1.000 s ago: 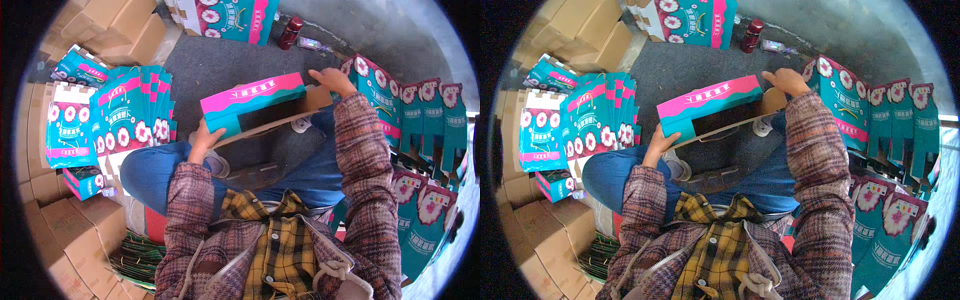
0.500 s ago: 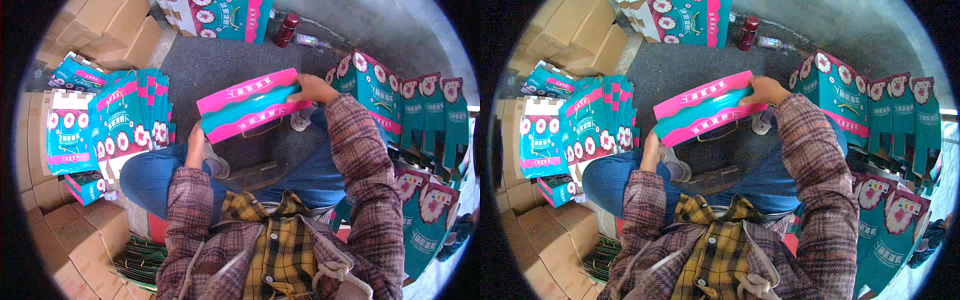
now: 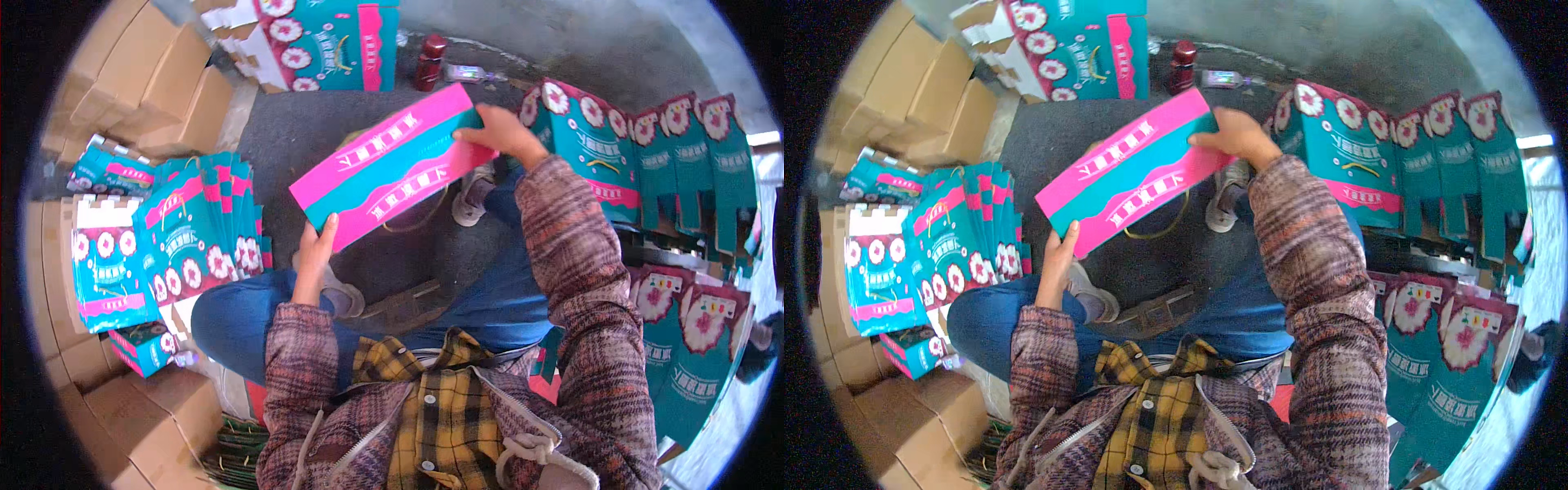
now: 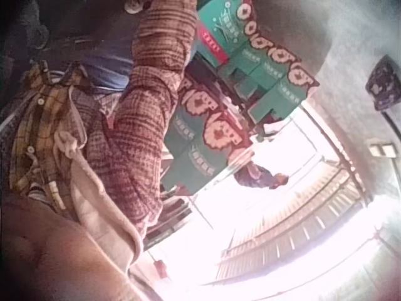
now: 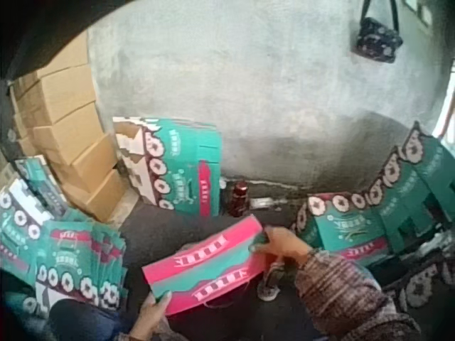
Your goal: The person is manually folding and assembling colorful cardboard boxes for packaging.
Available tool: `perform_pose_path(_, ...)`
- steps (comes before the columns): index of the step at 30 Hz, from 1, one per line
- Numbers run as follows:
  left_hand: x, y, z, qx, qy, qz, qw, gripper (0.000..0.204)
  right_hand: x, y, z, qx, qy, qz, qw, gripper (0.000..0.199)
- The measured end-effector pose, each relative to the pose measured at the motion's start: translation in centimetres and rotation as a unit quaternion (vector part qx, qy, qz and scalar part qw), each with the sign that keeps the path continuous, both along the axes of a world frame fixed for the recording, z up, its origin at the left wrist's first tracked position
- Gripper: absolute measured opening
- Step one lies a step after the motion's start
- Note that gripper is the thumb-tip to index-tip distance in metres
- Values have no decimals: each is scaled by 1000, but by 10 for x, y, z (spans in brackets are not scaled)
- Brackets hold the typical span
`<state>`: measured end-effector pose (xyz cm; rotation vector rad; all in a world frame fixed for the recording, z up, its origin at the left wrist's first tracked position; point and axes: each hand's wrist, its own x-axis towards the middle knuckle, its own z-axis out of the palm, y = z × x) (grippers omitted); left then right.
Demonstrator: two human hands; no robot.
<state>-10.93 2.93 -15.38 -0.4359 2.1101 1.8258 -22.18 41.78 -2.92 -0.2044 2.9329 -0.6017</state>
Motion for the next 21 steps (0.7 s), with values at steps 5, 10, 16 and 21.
perform_pose_path(5, -27, 114, 102, -2, 240, -73, 968, 42, 45, 89, 108, -154, 170, -87, 970, 51)
perform_pose_path(10, -49, 233, 143, -15, 374, -160, 913, 54, 126, 155, 110, -363, 351, -293, 812, 44)
perform_pose_path(16, -42, 356, 91, 5, 421, -305, 854, 75, 192, 289, -2, -439, 383, -478, 658, 47)
perform_pose_path(21, -38, 385, 83, 48, 271, -453, 848, 68, 207, 330, -31, -298, 430, -578, 626, 46)
